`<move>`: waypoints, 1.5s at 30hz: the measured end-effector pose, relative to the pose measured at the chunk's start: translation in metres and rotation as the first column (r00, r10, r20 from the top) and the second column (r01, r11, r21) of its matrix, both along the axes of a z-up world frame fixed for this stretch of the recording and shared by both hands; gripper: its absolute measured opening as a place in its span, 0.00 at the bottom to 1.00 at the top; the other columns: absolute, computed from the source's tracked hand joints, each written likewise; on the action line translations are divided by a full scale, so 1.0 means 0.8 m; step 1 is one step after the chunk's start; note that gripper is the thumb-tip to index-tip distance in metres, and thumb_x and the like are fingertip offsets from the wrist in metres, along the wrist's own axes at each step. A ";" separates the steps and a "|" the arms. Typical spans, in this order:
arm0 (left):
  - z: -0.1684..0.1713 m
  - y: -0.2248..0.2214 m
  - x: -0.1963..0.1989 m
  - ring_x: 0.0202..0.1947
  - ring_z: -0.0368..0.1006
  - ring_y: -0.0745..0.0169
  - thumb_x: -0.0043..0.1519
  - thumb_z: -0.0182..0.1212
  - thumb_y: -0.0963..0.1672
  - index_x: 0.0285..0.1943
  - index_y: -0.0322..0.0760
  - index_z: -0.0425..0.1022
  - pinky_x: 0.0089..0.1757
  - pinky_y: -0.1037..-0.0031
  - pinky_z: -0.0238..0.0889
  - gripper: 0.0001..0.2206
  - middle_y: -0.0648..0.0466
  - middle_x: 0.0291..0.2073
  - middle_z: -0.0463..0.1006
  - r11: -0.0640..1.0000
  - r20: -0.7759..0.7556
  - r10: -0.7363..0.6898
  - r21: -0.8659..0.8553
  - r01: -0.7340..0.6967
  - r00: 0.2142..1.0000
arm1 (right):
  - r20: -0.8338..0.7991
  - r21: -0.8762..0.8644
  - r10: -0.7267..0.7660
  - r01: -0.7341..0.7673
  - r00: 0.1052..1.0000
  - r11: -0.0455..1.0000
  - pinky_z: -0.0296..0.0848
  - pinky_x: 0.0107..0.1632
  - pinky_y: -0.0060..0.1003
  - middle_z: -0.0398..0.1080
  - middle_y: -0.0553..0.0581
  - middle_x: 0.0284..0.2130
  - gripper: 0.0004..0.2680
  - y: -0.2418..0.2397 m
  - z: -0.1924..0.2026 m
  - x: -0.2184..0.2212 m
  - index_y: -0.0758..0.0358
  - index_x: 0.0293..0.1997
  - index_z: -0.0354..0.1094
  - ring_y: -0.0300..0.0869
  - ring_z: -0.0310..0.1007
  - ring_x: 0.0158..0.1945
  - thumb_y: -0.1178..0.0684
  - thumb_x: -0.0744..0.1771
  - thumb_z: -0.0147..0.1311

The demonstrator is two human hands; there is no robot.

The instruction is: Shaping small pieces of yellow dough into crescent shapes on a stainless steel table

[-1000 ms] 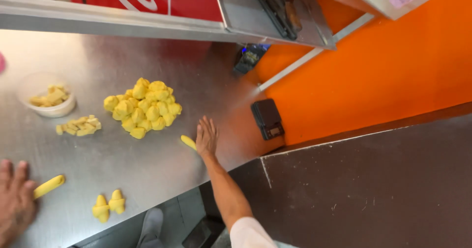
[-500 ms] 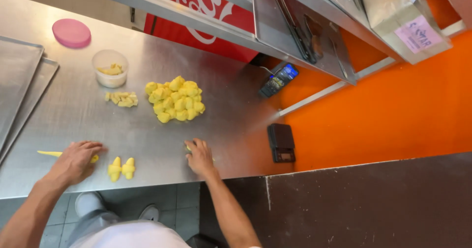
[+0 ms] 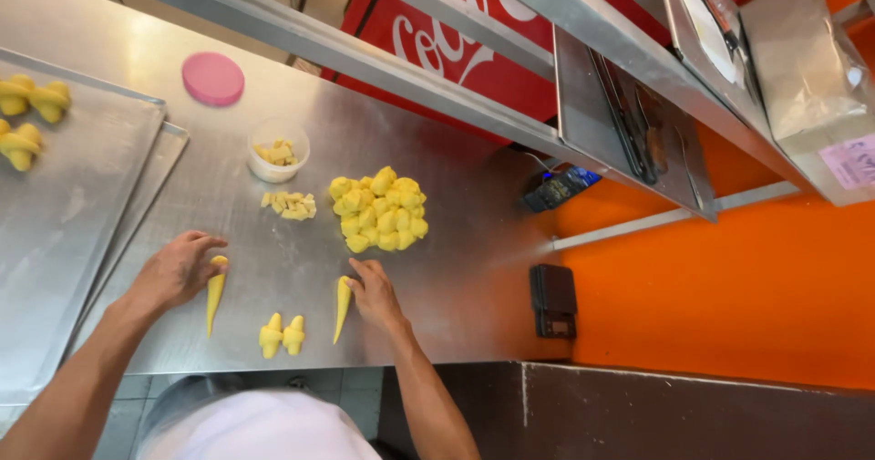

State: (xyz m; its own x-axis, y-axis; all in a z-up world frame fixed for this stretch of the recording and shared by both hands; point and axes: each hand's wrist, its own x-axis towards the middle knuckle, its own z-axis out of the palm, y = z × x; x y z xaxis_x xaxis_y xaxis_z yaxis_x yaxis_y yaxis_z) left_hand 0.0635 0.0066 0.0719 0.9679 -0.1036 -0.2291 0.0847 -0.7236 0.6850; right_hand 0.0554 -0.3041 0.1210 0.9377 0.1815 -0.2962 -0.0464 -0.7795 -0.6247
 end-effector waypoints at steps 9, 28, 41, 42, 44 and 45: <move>-0.012 -0.008 0.033 0.29 0.69 0.62 0.44 0.53 0.45 0.23 0.51 0.71 0.29 0.71 0.60 0.03 0.61 0.23 0.73 0.932 0.069 -0.311 0.216 0.291 0.948 | 0.312 0.016 0.325 -0.348 0.893 0.937 0.55 0.25 0.32 0.60 0.52 0.19 0.07 -0.005 -0.023 0.017 0.62 0.19 0.54 0.40 0.58 0.22 0.70 0.54 0.40; 0.009 -0.039 0.027 0.20 0.67 0.55 0.53 0.37 0.59 0.30 0.49 0.58 0.24 0.68 0.51 0.17 0.58 0.13 0.68 0.842 0.267 -0.230 0.537 0.054 0.936 | 0.620 -0.538 0.572 -0.239 0.537 0.808 0.46 0.32 0.42 0.53 0.57 0.26 0.13 0.064 0.001 0.051 0.60 0.41 0.57 0.47 0.51 0.29 0.44 0.63 0.33; 0.004 -0.058 0.061 0.31 0.56 0.59 0.49 0.40 0.59 0.43 0.48 0.60 0.38 0.66 0.48 0.22 0.58 0.27 0.57 0.855 0.448 -0.367 0.507 0.106 0.816 | 0.607 -0.476 0.611 -0.383 0.509 0.792 0.52 0.35 0.41 0.52 0.55 0.26 0.14 0.065 -0.025 0.092 0.57 0.45 0.56 0.47 0.55 0.28 0.43 0.62 0.32; 0.006 -0.054 0.075 0.31 0.56 0.59 0.49 0.40 0.59 0.43 0.48 0.60 0.38 0.66 0.48 0.22 0.58 0.27 0.57 0.853 0.448 -0.370 0.510 0.107 0.814 | 0.610 -0.474 0.607 -0.380 0.509 0.794 0.52 0.35 0.41 0.52 0.55 0.26 0.14 0.068 -0.026 0.105 0.57 0.45 0.56 0.47 0.55 0.28 0.43 0.62 0.32; 0.009 -0.055 0.064 0.30 0.56 0.59 0.49 0.40 0.59 0.43 0.47 0.60 0.37 0.67 0.49 0.23 0.57 0.26 0.57 0.864 0.515 -0.354 0.499 0.063 0.781 | 0.640 -0.527 0.618 -0.325 0.456 0.785 0.53 0.36 0.41 0.53 0.54 0.26 0.12 0.066 -0.025 0.090 0.56 0.43 0.58 0.45 0.55 0.29 0.45 0.61 0.34; 0.007 -0.053 0.061 0.30 0.56 0.59 0.49 0.40 0.59 0.43 0.47 0.60 0.37 0.67 0.49 0.23 0.57 0.26 0.57 0.863 0.537 -0.358 0.502 0.051 0.764 | 0.655 -0.535 0.616 -0.306 0.439 0.787 0.53 0.36 0.41 0.53 0.54 0.26 0.12 0.068 -0.026 0.083 0.56 0.43 0.58 0.45 0.55 0.29 0.45 0.61 0.34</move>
State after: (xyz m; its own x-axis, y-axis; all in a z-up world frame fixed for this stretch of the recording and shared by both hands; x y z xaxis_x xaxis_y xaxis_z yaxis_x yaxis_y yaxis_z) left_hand 0.1124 -0.0357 0.0775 0.8812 -0.3543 0.3129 -0.4133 -0.8988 0.1463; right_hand 0.1217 -0.2498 0.1005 0.6061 0.7098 0.3588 0.7458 -0.6640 0.0536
